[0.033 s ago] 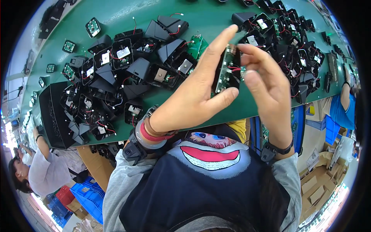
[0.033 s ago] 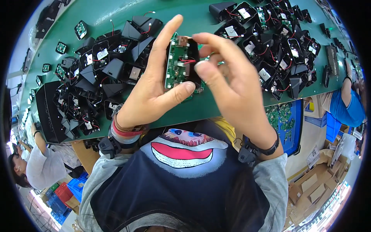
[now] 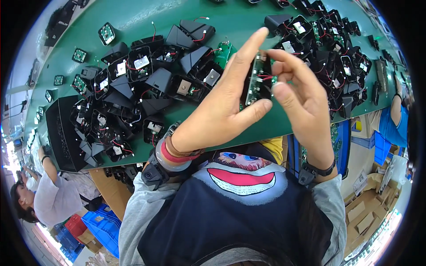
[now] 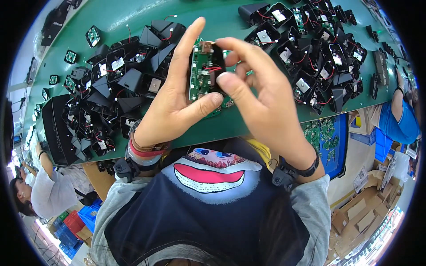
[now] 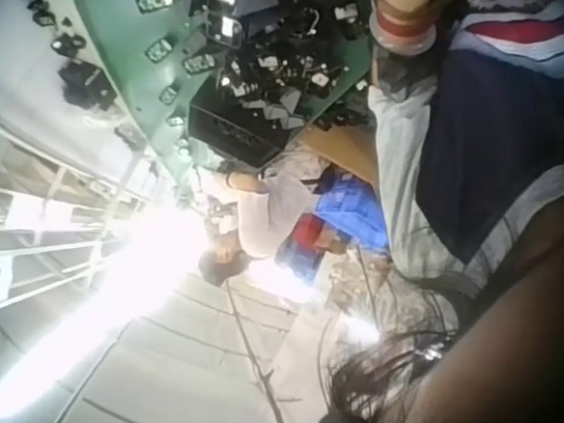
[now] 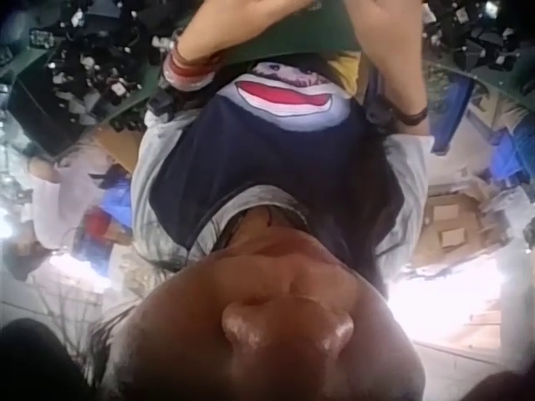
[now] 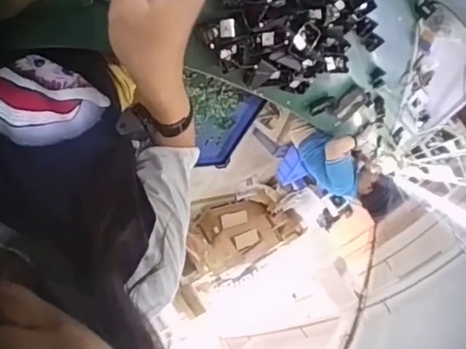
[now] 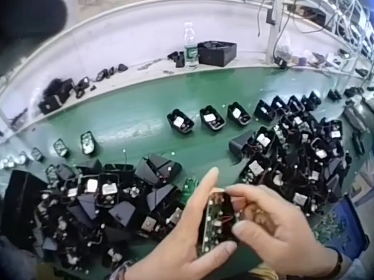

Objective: The person picks up a circuit board and a black plastic housing, connects a wire from the housing to the board by hand, and presses the board into the housing. They repeat this process for several units, placing each assembled component back onto the table.

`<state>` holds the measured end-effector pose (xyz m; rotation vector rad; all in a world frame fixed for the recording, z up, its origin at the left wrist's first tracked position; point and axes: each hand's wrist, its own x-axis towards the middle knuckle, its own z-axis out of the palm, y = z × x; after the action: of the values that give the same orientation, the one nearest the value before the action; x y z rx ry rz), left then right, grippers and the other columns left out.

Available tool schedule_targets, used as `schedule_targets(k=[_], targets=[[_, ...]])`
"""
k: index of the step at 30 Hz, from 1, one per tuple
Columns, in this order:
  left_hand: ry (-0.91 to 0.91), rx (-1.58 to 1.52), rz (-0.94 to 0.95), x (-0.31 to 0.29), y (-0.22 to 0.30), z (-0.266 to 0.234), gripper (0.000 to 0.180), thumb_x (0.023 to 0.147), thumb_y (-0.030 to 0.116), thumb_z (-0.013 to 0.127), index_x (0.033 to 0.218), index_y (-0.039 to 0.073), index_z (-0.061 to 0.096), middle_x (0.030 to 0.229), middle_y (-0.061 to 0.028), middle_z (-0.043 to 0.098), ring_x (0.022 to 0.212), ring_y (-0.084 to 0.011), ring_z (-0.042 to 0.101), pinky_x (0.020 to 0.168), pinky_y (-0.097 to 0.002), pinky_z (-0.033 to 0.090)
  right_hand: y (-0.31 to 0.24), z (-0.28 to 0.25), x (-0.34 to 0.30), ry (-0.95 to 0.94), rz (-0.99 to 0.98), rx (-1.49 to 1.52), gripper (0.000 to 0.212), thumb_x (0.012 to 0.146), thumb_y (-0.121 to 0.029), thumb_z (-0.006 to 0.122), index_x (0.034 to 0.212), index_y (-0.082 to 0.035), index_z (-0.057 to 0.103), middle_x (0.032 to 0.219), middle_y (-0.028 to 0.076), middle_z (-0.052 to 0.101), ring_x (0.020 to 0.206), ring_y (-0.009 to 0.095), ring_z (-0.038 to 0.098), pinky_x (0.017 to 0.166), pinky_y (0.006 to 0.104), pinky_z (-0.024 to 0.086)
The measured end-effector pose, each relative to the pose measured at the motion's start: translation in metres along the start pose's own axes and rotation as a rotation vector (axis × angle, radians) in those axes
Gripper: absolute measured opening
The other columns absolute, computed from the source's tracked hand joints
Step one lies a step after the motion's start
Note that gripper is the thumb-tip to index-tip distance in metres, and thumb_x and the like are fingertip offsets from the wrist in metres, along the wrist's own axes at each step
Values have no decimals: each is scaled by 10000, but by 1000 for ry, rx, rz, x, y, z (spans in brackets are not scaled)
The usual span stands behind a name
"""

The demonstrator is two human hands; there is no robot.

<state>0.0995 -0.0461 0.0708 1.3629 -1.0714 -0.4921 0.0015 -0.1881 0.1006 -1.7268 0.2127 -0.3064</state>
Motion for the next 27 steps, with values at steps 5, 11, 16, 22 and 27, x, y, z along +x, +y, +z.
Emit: schedule_targets(k=[5,11,16,22,27], targets=[[52,253,31,0,-6,-3,880,851,142,684,1492,56,87,1397,-138,326,1250,-200,379,1042,-332,314,-3,1,4,-128,-41,-173,447,854,-71,613,1278,17,499,1079,25,467,868,83,420,763,197,396],[-39,-7,-61,1,-7,-4,891,828,84,690,1495,67,99,1372,-142,361,1274,-207,359,1059,-344,301,7,3,15,-57,-6,29,361,858,-42,602,1202,43,533,1103,47,477,923,101,444,821,226,417],[-66,-131,-177,-1,-10,0,907,811,73,702,1490,67,100,1379,-119,327,1267,-196,354,1035,-325,336,16,5,13,57,-104,29,280,882,-66,621,1139,21,551,1087,87,568,944,117,541,828,249,452],[-22,-432,-340,2,-3,0,952,730,61,772,1462,57,164,1347,-104,340,1236,-190,377,1031,-315,339,16,0,15,142,-7,331,213,910,-105,604,1082,-32,502,873,23,597,762,75,586,655,188,485],[-54,-420,-274,2,-7,4,983,712,279,806,1444,48,193,1387,-178,325,1289,-257,356,1054,-344,312,17,-4,15,28,73,274,226,916,-143,605,1093,-26,527,822,11,583,718,54,533,574,170,418]])
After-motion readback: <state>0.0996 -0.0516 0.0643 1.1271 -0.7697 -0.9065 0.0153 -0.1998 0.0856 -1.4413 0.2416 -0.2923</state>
